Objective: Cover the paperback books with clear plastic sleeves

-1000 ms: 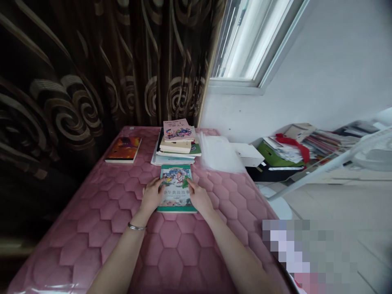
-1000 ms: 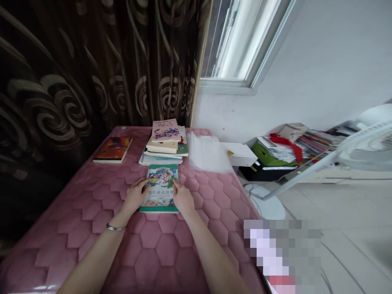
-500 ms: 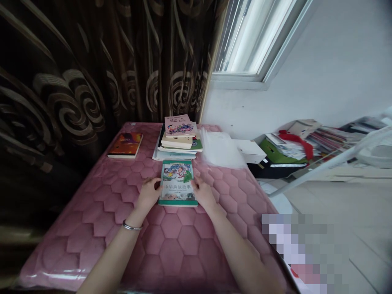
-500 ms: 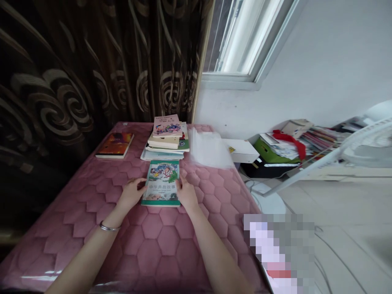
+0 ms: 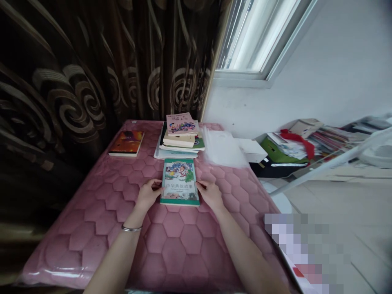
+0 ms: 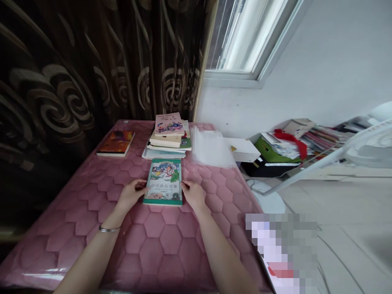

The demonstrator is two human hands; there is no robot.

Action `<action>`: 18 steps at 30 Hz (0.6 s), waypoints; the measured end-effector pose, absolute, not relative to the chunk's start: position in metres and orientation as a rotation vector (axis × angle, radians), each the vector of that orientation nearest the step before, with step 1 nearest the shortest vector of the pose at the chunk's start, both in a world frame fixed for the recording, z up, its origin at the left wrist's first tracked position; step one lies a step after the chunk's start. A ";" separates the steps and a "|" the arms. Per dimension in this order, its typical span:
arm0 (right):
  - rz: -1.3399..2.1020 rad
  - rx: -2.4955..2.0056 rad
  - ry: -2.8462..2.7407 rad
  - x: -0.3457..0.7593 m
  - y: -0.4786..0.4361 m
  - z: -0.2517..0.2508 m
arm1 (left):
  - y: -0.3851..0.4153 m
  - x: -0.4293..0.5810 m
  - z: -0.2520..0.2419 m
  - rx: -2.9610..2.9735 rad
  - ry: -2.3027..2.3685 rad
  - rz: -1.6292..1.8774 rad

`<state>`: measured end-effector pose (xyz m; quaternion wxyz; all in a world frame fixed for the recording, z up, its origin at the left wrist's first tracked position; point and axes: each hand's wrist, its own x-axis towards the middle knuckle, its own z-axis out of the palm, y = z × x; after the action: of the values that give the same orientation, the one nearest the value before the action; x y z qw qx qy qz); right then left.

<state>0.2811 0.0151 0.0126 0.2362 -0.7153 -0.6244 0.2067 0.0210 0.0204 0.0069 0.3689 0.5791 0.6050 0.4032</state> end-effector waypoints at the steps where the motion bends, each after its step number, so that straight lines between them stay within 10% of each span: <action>1: 0.545 -1.972 -1.710 0.280 0.015 0.013 | 0.021 0.019 0.006 1.468 1.520 1.021; 18: 0.561 -1.915 -1.855 0.279 0.012 0.024 | 0.012 0.020 0.024 1.468 1.627 0.843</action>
<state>0.2785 0.0117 0.0236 0.2072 -0.6877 -0.6660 0.2013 0.0205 0.0120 0.0238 0.3864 0.5766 0.6392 0.3311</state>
